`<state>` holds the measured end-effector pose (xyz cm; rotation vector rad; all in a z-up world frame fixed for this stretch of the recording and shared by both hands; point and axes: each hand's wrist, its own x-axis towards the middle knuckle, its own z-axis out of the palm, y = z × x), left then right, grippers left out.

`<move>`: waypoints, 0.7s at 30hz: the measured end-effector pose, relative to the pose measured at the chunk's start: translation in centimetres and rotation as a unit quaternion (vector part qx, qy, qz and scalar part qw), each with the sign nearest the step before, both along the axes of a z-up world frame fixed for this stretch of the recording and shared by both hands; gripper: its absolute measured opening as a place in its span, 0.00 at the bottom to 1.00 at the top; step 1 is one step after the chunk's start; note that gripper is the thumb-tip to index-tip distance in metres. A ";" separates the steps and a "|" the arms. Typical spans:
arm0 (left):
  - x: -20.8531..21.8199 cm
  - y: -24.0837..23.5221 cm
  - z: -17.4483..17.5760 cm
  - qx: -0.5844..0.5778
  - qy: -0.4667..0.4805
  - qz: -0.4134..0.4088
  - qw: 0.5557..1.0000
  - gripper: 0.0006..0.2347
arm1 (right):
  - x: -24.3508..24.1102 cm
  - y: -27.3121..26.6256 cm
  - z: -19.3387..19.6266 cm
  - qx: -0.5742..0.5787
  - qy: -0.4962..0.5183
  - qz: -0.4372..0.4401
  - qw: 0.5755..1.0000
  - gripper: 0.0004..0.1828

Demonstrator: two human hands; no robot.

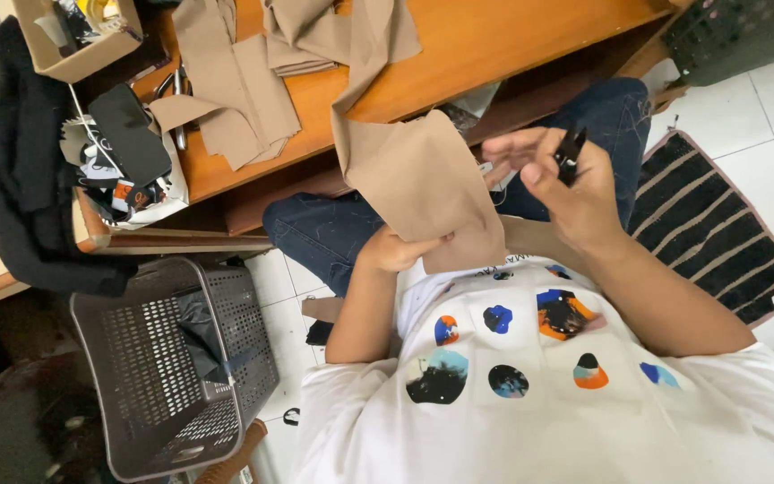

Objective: A person uses a small hand-held cutter to trim and shape pieces of tan fabric on a wooden workbench.

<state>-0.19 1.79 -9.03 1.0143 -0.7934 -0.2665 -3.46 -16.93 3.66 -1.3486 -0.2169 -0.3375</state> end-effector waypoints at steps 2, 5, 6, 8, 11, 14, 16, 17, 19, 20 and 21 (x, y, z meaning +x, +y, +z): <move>0.1 -0.4 1.1 -0.023 -0.024 -0.016 0.999 0.09 | 0.0 0.1 0.0 0.044 0.038 0.083 0.995 0.19; 0.6 -0.5 1.6 -0.016 -0.049 -0.017 0.999 0.08 | 0.7 -0.6 -1.0 -0.035 0.030 0.088 0.995 0.26; 0.6 -0.4 1.2 -0.016 -0.049 -0.017 0.999 0.08 | 0.7 -0.6 -0.7 -0.035 0.030 0.088 0.995 0.26; 0.6 -0.1 0.4 -0.002 -0.047 -0.021 0.999 0.07 | 0.8 -0.6 0.0 -0.022 0.045 0.070 0.996 0.26; 0.4 0.1 0.1 -0.004 -0.028 -0.026 0.999 0.08 | 0.6 0.2 2.4 -0.017 0.039 0.024 0.999 0.25; 0.6 0.2 -0.9 -0.006 -0.027 -0.020 0.999 0.07 | 0.2 -0.5 2.6 -0.060 0.048 0.044 0.996 0.23; 0.7 0.3 -1.7 -0.011 -0.019 -0.021 1.000 0.07 | 0.2 -0.8 1.5 -0.084 0.028 0.072 0.993 0.24; 0.7 0.4 -2.1 -0.015 -0.013 -0.022 1.000 0.08 | 0.2 -0.9 0.9 -0.108 0.006 0.100 0.989 0.26; 0.5 0.3 -2.0 -0.013 -0.016 -0.020 1.000 0.08 | 0.0 -1.0 0.7 -0.119 0.004 0.102 0.988 0.26; 0.6 0.3 -2.0 -0.010 -0.021 -0.016 1.000 0.08 | 0.0 -1.1 0.7 -0.130 0.000 0.105 0.986 0.26; 0.6 0.2 -1.1 -0.009 -0.021 -0.016 1.000 0.08 | 0.1 -1.2 0.7 -0.129 0.000 0.105 0.986 0.26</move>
